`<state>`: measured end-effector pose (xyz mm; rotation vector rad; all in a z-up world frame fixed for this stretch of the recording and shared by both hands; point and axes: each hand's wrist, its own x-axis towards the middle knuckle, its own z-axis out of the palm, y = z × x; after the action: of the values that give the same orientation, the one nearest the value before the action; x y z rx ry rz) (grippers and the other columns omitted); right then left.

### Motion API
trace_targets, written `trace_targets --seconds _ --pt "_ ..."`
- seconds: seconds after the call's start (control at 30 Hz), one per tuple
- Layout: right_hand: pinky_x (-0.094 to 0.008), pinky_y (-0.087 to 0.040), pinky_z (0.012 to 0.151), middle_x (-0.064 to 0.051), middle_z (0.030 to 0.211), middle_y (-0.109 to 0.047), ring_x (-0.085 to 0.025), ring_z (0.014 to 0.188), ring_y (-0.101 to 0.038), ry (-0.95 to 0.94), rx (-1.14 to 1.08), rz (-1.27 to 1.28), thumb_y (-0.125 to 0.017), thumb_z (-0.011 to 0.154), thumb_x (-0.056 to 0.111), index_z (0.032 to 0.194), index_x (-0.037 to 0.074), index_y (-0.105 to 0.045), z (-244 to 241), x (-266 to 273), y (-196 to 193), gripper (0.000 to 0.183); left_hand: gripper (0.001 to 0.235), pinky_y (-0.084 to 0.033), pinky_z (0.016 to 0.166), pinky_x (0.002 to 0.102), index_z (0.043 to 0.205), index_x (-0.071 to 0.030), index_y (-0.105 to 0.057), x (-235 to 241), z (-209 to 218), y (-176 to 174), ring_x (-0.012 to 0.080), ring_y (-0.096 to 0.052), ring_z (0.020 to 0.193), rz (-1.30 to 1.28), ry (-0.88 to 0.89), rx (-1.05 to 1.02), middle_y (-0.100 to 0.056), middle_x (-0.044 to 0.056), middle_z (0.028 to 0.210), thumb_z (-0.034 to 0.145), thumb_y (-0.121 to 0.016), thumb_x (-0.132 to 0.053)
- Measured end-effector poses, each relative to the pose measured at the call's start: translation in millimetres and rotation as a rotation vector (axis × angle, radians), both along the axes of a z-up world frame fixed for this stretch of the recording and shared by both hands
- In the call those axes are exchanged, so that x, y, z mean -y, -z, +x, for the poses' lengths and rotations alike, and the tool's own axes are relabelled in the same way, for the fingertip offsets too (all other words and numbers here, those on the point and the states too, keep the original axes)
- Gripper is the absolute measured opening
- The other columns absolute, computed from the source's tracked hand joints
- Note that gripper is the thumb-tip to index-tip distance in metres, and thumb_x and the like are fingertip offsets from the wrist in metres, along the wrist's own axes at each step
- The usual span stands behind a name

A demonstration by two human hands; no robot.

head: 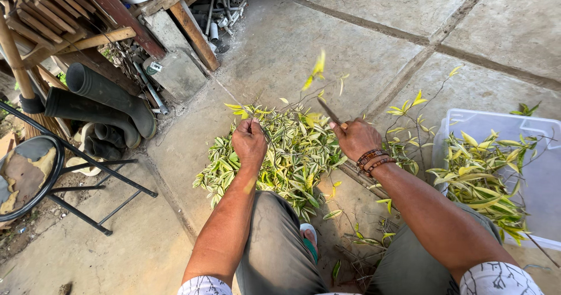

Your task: The person sits on a small stool and uses a knife to strip leaves from plant branches. They hold the branches with one hand and scrape the knife along the stems to remove foliage, placing the trimmed leaves into a nearby plastic container.

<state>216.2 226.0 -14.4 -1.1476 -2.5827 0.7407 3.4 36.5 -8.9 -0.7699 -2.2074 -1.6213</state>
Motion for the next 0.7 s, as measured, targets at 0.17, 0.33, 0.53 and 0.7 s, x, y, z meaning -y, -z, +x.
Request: trace_targets --seconds 0.17,0.33,0.53,0.7 --pt "-0.054 -0.055 0.070 -0.017 0.076 -0.071 -0.038 0.079 -0.071 -0.031 0.017 -0.040 -0.050 0.099 0.066 0.088 0.013 -0.078 -2 10 -4 0.062 0.023 -0.048 0.058 0.036 0.087 0.000 -0.073 1 9 -9 0.0174 -0.055 0.054 -0.126 -0.044 0.006 -0.062 0.012 0.061 0.098 -0.067 -0.020" --pt "-0.054 -0.056 0.072 -0.017 0.079 -0.072 -0.039 0.081 -0.072 -0.034 0.056 -0.069 -0.052 0.099 0.063 0.089 0.014 -0.079 -2 13 -4 0.057 0.023 -0.050 0.059 0.036 0.089 -0.002 -0.073 0 13 -11 0.0174 -0.058 0.055 -0.119 -0.015 -0.050 -0.065 0.012 0.063 0.097 -0.067 -0.022" --pt "-0.055 -0.055 0.072 -0.017 0.083 -0.071 -0.040 0.083 -0.070 -0.028 -0.005 -0.041 -0.054 0.097 0.062 0.091 0.017 -0.081 -3 14 -1 0.053 0.022 -0.051 0.061 0.037 0.092 -0.004 -0.075 -2 15 -9 0.0206 -0.062 0.056 -0.181 -0.008 -0.056 -0.067 0.011 0.064 0.096 -0.068 -0.023" --pt "-0.054 -0.055 0.071 -0.019 0.074 -0.071 -0.039 0.076 -0.071 -0.029 0.011 -0.107 -0.054 0.100 0.059 0.087 0.009 -0.079 -4 11 1 0.057 0.022 -0.051 0.060 0.037 0.090 -0.004 -0.075 -2 14 -7 0.0198 -0.063 0.056 -0.177 0.014 -0.043 -0.067 0.010 0.064 0.096 -0.067 -0.023"
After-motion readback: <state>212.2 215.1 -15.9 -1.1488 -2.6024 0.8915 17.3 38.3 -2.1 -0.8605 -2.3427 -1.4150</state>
